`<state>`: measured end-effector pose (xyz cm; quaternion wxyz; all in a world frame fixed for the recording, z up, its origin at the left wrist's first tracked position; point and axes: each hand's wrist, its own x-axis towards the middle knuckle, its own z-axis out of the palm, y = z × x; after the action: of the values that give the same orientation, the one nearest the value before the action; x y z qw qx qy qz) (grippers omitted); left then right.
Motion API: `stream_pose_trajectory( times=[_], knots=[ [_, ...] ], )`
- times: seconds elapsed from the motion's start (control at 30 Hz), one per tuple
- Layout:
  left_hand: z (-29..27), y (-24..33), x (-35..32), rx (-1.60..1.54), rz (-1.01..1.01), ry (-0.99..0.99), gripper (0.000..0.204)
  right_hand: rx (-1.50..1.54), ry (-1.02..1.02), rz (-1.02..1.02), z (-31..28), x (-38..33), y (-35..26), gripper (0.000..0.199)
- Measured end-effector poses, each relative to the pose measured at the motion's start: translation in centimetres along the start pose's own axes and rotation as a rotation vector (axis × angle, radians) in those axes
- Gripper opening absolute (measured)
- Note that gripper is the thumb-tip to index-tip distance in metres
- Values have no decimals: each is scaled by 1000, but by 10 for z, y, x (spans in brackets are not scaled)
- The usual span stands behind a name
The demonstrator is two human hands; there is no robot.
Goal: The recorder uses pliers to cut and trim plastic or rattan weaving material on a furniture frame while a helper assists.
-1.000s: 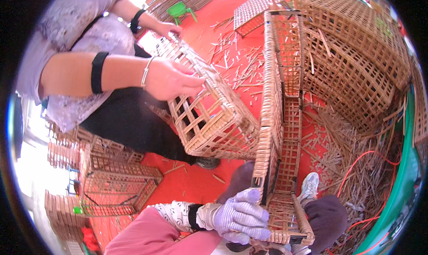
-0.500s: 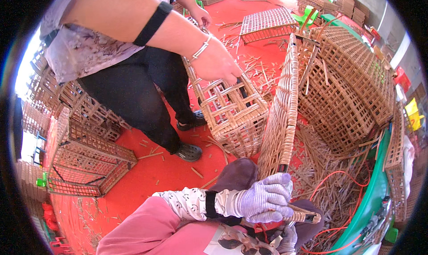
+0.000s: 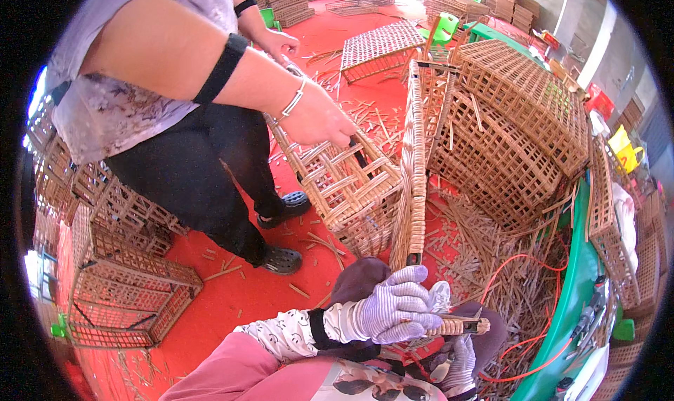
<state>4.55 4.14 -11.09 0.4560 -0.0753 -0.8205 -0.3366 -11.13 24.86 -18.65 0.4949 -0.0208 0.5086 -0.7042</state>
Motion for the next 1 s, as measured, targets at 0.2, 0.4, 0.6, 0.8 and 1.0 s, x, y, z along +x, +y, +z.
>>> stream_pose_trajectory(
  times=[0.2,0.4,0.6,0.8,1.0],
  knots=[
    [-2,-3,-6,53,-44,-115,28,-202,3,152,29,-1,-19,32],
    [-6,2,3,32,-81,-170,31,-218,93,-81,7,25,2,32],
    [-22,11,24,129,-193,-405,32,-146,-141,148,22,36,-15,60],
    [-219,-93,90,1168,57,-846,32,-58,-576,320,41,51,-32,88],
    [-64,-25,45,467,-124,-382,32,-311,-36,-66,-5,63,-42,19]
  ],
)
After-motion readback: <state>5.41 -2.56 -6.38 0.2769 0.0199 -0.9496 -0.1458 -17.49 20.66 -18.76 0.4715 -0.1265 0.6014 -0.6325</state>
